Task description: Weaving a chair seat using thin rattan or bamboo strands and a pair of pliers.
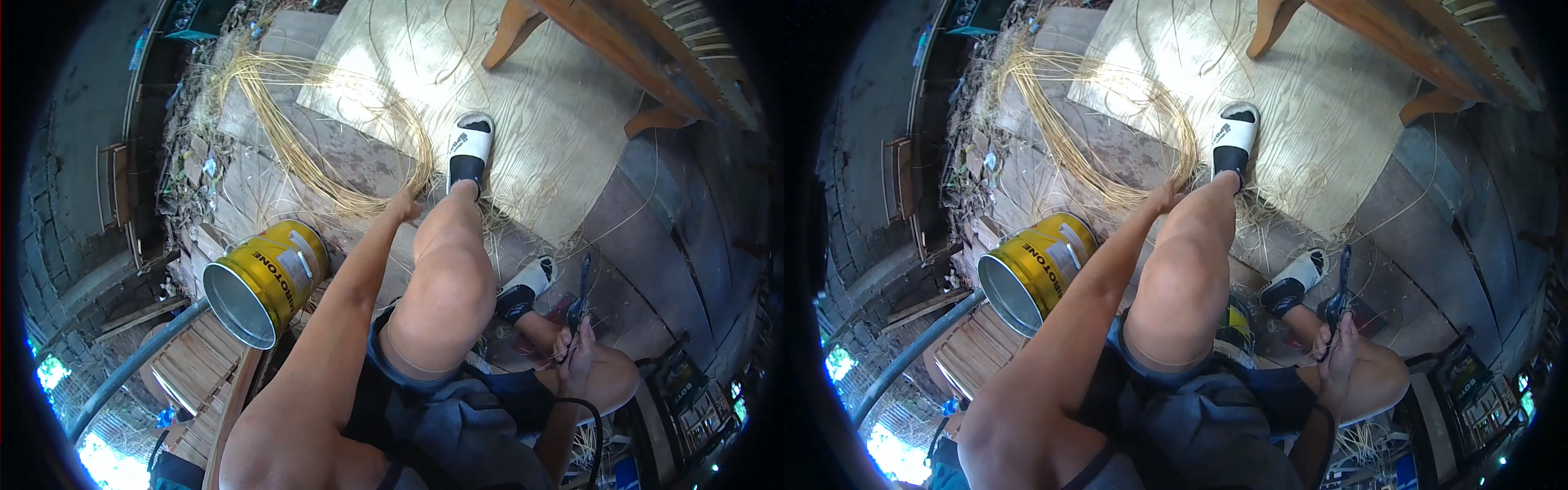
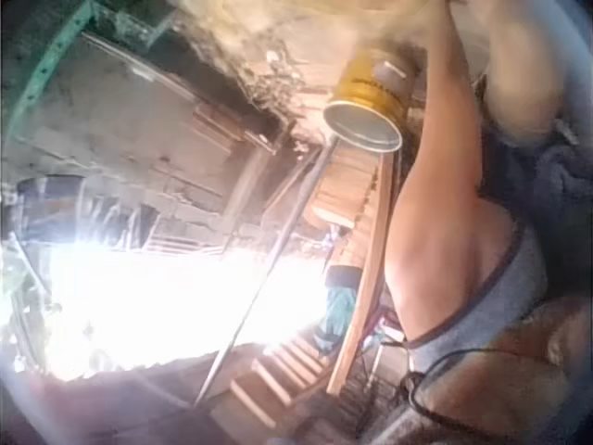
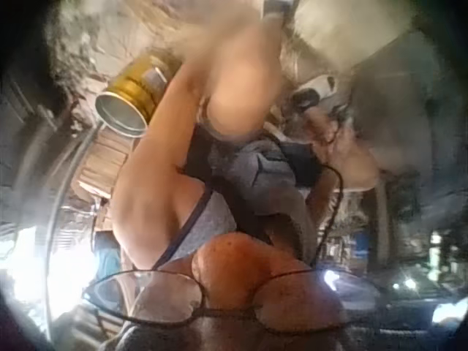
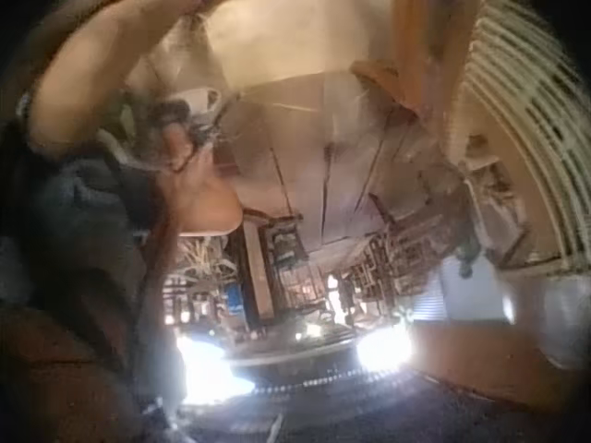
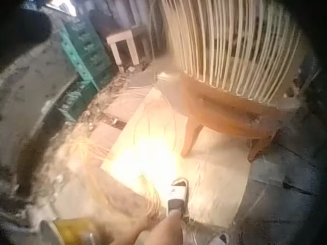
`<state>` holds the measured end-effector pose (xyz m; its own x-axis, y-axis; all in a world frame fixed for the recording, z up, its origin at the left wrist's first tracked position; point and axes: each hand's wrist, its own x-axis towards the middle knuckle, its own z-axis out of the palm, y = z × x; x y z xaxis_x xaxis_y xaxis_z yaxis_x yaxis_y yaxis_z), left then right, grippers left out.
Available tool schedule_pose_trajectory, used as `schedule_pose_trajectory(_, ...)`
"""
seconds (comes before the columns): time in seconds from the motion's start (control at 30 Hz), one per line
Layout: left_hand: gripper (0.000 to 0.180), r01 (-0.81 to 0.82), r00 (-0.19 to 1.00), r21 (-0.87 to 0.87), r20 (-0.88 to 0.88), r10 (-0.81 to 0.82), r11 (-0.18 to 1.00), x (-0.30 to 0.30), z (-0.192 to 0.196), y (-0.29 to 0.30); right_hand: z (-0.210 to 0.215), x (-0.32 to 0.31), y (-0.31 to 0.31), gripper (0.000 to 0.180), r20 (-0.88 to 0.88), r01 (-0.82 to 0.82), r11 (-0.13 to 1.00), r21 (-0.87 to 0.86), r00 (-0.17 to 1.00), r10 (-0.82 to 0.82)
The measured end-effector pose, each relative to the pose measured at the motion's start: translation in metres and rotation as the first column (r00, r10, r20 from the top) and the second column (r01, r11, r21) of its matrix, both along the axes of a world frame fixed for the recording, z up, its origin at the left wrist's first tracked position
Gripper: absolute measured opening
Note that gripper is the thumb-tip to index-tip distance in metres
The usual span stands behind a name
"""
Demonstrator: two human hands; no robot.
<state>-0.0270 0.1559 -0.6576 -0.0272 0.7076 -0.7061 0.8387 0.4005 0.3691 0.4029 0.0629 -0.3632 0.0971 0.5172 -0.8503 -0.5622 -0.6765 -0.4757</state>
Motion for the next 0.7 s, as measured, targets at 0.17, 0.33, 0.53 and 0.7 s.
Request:
schedule_pose_trajectory(0.17,0.036,-0.151,0.982,-0.026,0.109,0.153,0.988,0.028,0.047,-0.001,0.003,-0.003,0.005,0.026,0.074,-0.041,0.998,-0.037,0.996,0.044)
schedule_pose_trajectory(0.33,0.034,-0.577,0.704,-0.061,0.468,0.534,0.815,-0.007,0.123,-0.004,0.012,-0.019,0.019,0.027,0.063,-0.102,0.995,0.003,0.993,0.101)
schedule_pose_trajectory(0.53,0.039,-0.758,0.303,-0.156,0.775,0.554,0.634,-0.056,0.202,-0.03,0.016,-0.018,0.004,0.032,0.051,-0.147,0.966,0.213,0.989,0.14)
schedule_pose_trajectory(0.7,0.023,-0.581,0.676,0.202,0.66,0.329,0.788,0.009,0.365,-0.076,0.066,-0.063,0.002,0.044,-0.133,-0.15,0.938,0.314,0.971,0.2)
